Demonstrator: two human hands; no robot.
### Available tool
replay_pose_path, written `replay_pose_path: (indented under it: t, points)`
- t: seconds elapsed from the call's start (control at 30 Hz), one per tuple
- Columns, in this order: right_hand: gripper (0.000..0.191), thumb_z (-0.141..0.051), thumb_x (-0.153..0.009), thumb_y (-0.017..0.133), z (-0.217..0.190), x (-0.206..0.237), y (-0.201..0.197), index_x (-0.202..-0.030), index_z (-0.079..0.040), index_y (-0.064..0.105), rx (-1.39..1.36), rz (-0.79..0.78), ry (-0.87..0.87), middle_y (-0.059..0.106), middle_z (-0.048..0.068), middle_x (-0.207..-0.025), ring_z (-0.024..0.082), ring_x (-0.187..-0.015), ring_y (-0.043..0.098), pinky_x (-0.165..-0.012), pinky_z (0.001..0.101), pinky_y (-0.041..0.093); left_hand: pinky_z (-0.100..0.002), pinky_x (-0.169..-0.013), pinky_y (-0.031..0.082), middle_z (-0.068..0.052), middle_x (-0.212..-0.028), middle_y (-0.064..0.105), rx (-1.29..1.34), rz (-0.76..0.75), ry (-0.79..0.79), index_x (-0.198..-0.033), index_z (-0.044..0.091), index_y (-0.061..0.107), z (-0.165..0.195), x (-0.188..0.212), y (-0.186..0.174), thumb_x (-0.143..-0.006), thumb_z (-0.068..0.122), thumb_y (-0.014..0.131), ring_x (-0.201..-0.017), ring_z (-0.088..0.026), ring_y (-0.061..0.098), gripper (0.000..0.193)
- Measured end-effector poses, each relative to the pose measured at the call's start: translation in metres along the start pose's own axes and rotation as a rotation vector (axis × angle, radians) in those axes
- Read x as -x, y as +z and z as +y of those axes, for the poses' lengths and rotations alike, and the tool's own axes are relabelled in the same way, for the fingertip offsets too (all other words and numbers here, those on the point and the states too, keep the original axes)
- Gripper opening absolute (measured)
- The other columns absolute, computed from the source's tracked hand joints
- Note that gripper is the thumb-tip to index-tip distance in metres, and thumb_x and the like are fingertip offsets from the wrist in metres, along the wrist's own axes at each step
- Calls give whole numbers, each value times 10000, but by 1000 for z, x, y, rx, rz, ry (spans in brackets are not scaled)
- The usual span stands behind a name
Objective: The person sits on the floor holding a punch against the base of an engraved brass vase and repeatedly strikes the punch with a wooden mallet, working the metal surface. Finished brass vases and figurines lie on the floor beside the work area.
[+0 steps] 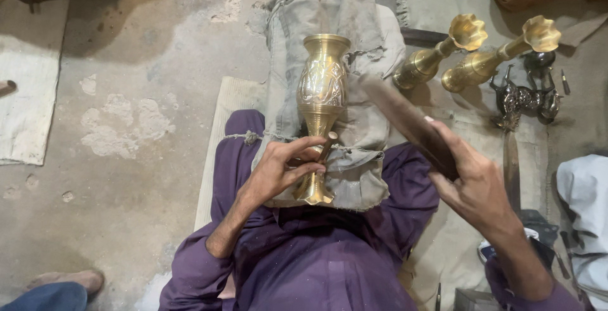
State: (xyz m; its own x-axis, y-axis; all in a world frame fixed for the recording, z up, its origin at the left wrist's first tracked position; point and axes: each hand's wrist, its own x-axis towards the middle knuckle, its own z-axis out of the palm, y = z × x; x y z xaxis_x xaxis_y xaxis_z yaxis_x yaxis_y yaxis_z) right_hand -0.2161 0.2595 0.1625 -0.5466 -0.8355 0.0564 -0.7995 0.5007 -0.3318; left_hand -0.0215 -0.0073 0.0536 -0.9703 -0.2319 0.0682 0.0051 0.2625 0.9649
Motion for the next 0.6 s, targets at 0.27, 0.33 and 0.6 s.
replay_pose_path:
  t: [0.27, 0.33, 0.6]
  points:
    - [811, -106, -816, 701, 17, 6, 7, -1562, -282, 437, -87, 104, -16, 681, 133, -1333, 283, -1038, 730, -886, 392, 615, -325, -856, 674, -118, -1041, 807, 9, 3, 41, -1396, 103, 603, -6, -1, 1, -905, 99, 770, -987, -195, 800, 519]
    - [792, -134, -813, 732, 22, 5, 8, -1530, -338, 464, 123, -43, -27, 728, 88, -1223, 255, -937, 747, -829, 390, 631, -327, -858, 676, -121, -1051, 801, 11, 7, 41, -1393, 107, 605, -8, -1, 3, -896, 102, 774, -994, -198, 792, 525]
    - [786, -104, -833, 689, 9, -5, 7, -1553, -307, 449, -33, 15, -42, 680, 95, -1176, 249, -937, 719, -826, 394, 609, -323, -823, 681, -99, -1010, 814, 4, 11, -4, -1373, 126, 618, -8, 0, 2, -887, 129, 789, -963, -187, 806, 515]
